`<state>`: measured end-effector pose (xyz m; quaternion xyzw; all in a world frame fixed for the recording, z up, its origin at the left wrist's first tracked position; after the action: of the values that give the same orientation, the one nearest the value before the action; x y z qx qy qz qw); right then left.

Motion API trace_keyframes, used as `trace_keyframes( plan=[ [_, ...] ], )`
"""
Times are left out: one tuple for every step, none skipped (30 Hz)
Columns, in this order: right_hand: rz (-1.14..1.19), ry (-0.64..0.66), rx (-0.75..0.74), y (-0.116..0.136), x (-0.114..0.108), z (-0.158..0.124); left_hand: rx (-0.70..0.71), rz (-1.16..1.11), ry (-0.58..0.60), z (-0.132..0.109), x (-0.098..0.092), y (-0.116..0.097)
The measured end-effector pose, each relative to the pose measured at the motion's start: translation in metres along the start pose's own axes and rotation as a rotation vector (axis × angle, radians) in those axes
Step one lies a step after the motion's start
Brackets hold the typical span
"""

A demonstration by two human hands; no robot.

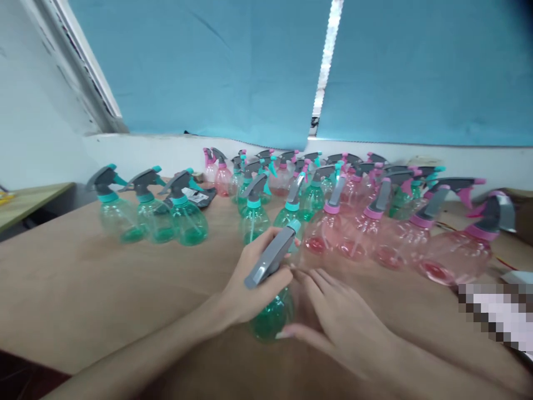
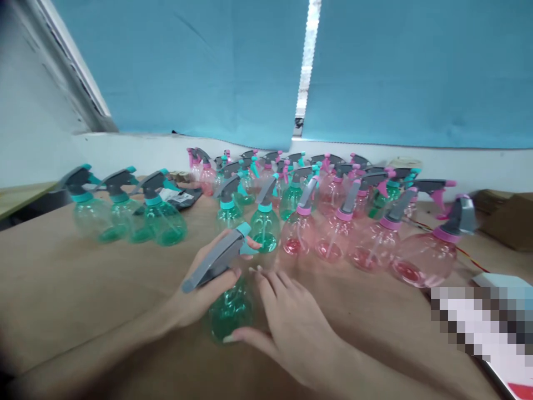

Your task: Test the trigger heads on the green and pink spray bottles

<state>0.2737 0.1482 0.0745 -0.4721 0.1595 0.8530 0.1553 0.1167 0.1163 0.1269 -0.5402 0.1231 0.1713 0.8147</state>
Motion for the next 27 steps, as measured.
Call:
trace_keyframes(
  plan=[
    [-0.005, 0.038, 0.027, -0.013, 0.002, -0.008, 0.0, 0.011, 0.003, 0.005, 0.003, 0.0],
    [0.004, 0.089, 0.049, -0.026, 0.005, -0.015, -0.003, 0.023, 0.011, 0.01, 0.006, 0.0],
    [0.023, 0.136, 0.071, -0.039, 0.007, -0.023, -0.006, 0.034, 0.018, 0.015, 0.009, 0.0],
    [0.048, 0.18, 0.091, -0.05, 0.01, -0.03, -0.005, 0.043, 0.022, 0.02, 0.012, -0.001],
    [0.073, 0.208, 0.104, -0.061, 0.012, -0.036, -0.007, 0.052, 0.027, 0.024, 0.015, -0.001],
    [0.095, 0.228, 0.12, -0.07, 0.014, -0.042, -0.009, 0.058, 0.03, 0.028, 0.018, -0.002],
    [0.115, 0.241, 0.137, -0.077, 0.015, -0.046, -0.009, 0.061, 0.026, 0.031, 0.021, -0.002],
    [0.134, 0.253, 0.152, -0.083, 0.017, -0.05, -0.01, 0.064, 0.023, 0.034, 0.023, -0.002],
    [0.152, 0.263, 0.165, -0.088, 0.019, -0.052, -0.012, 0.068, 0.022, 0.037, 0.026, -0.002],
    [0.17, 0.274, 0.174, -0.091, 0.021, -0.054, -0.015, 0.072, 0.025, 0.039, 0.028, -0.001],
    [0.189, 0.285, 0.176, -0.094, 0.022, -0.054, -0.019, 0.075, 0.029, 0.04, 0.029, -0.001],
    [0.207, 0.297, 0.173, -0.095, 0.024, -0.054, -0.021, 0.077, 0.033, 0.042, 0.031, 0.0],
    [0.221, 0.31, 0.163, -0.096, 0.025, -0.054, -0.024, 0.08, 0.037, 0.043, 0.031, 0.001],
    [0.231, 0.325, 0.151, -0.096, 0.026, -0.053, -0.027, 0.086, 0.04, 0.044, 0.032, 0.001],
    [0.237, 0.339, 0.138, -0.096, 0.026, -0.053, -0.029, 0.091, 0.044, 0.044, 0.032, 0.001],
    [0.239, 0.351, 0.128, -0.096, 0.027, -0.052, -0.032, 0.095, 0.05, 0.045, 0.031, 0.002],
    [0.239, 0.36, 0.122, -0.097, 0.027, -0.051, -0.035, 0.1, 0.059, 0.046, 0.031, 0.002],
    [0.239, 0.365, 0.12, -0.097, 0.026, -0.051, -0.038, 0.102, 0.064, 0.046, 0.031, 0.001],
    [0.24, 0.367, 0.122, -0.097, 0.026, -0.051, -0.041, 0.1, 0.067, 0.046, 0.031, 0.001],
    [0.244, 0.367, 0.125, -0.097, 0.026, -0.05, -0.042, 0.095, 0.066, 0.047, 0.031, 0.001],
    [0.249, 0.366, 0.128, -0.097, 0.026, -0.05, -0.043, 0.09, 0.063, 0.047, 0.03, 0.0],
    [0.253, 0.367, 0.13, -0.097, 0.026, -0.05, -0.041, 0.083, 0.061, 0.047, 0.03, 0.0],
    [0.256, 0.368, 0.132, -0.097, 0.025, -0.051, -0.038, 0.075, 0.06, 0.048, 0.031, 0.0],
    [0.258, 0.367, 0.134, -0.097, 0.025, -0.051, -0.035, 0.067, 0.065, 0.048, 0.031, -0.001],
    [0.26, 0.367, 0.133, -0.097, 0.026, -0.051, -0.031, 0.061, 0.071, 0.049, 0.031, -0.001],
    [0.263, 0.365, 0.132, -0.097, 0.026, -0.051, -0.024, 0.052, 0.075, 0.049, 0.032, -0.001],
    [0.268, 0.36, 0.13, -0.097, 0.026, -0.051, -0.017, 0.041, 0.078, 0.05, 0.033, -0.001]
  ],
)
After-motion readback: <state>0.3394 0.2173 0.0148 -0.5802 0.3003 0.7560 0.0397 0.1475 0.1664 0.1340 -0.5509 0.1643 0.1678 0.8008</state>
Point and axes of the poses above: each hand's wrist, its own z-axis towards the middle knuckle, its own x-axis out of the palm, y = z × x, the point moved 2 cm from there along z, towards the middle knuckle
